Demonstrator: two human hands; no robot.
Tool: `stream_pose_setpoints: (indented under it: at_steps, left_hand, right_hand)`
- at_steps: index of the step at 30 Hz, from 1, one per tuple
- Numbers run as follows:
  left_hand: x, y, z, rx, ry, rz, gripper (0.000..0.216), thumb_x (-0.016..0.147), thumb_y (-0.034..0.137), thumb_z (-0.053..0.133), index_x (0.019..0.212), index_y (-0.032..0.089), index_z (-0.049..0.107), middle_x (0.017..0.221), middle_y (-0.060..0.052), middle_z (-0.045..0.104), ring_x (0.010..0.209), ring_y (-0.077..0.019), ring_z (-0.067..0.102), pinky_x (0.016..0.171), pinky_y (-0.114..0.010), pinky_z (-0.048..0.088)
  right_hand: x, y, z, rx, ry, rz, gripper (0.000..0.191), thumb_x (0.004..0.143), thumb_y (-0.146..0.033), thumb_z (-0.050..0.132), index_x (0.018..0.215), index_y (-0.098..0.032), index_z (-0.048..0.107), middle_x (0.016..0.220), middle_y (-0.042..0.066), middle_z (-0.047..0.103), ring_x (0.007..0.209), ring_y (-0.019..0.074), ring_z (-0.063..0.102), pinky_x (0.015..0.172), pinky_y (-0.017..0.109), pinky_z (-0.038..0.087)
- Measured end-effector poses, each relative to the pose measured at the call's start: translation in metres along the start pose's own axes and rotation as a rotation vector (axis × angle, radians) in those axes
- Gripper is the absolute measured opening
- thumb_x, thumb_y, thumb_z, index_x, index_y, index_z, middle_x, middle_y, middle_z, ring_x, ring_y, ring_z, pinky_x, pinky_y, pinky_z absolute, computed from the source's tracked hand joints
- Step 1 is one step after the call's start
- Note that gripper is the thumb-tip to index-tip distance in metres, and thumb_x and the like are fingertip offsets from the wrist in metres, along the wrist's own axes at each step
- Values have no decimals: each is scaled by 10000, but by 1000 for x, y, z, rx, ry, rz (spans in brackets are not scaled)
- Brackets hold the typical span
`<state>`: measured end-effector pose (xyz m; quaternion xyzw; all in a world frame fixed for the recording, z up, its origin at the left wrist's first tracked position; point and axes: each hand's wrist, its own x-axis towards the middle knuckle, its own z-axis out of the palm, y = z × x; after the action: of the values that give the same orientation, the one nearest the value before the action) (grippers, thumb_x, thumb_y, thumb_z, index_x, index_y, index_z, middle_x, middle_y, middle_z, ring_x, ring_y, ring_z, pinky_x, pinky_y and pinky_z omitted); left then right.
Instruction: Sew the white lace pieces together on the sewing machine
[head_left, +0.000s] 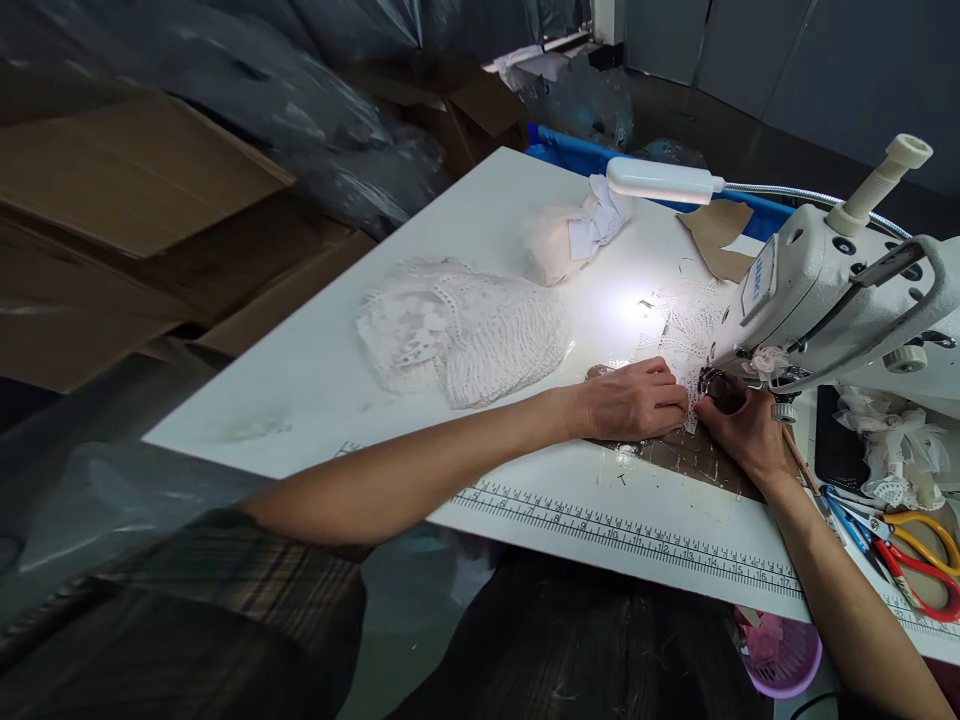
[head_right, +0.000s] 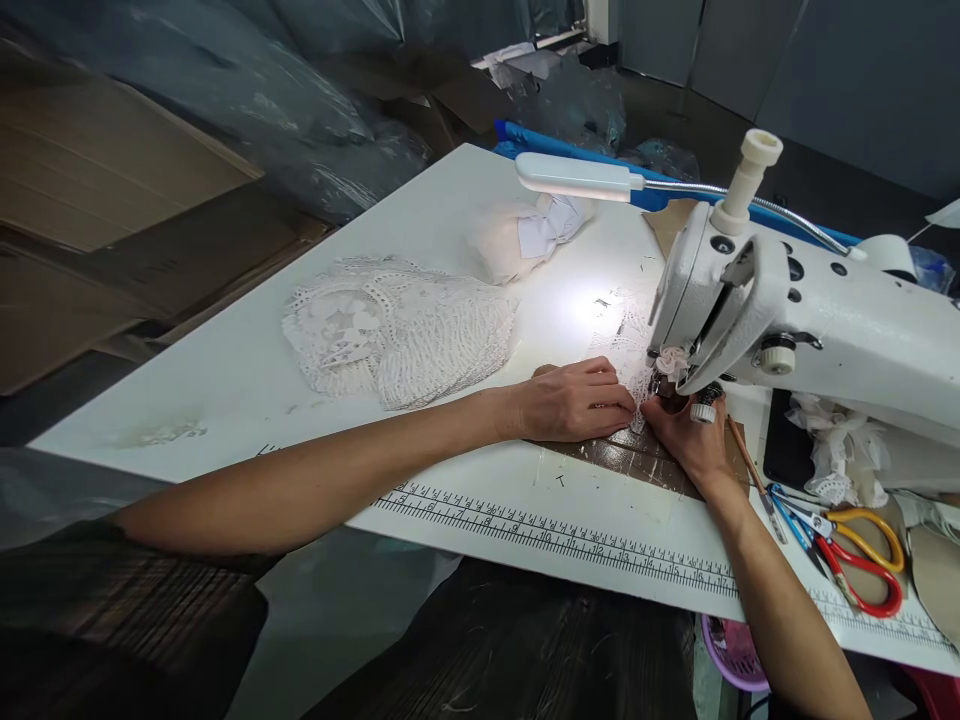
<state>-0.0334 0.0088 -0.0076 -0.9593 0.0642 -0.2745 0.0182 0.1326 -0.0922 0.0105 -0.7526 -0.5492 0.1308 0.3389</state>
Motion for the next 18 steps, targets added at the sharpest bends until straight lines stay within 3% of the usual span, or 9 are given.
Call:
stream_pose_setpoints:
  at_steps: [9,14,18]
  left_hand:
    - [-1,0,4,33,10,8,260,996,163,488,819,182,677,873,-25,726,702,-124,581,710,-306,438]
    - [1,0,1,-6,-74,-28,277,1001,167,469,835,194,688,908,-37,728,712,-123,592,711,-314,451]
    - [1,0,0,7,-69,-23,277,1000,167,472,825,192,685,909,-31,731,705,-120,588,707,-310,446]
  right_hand:
    - [0,1,-1,-16,-15,-9,164,684,-373,528,616,-230,488,580,11,561,600,191,550,665,356,513]
    - [0,2,-1,-22,-13,-26,169,689,-382,534,623,-229,505,564,4,546,597,190,547,654,344,516]
    - [0,1,0,-25,-2,-13,151,683,-372,549,638,-230,526,598,17,594,636,207,584,683,356,529]
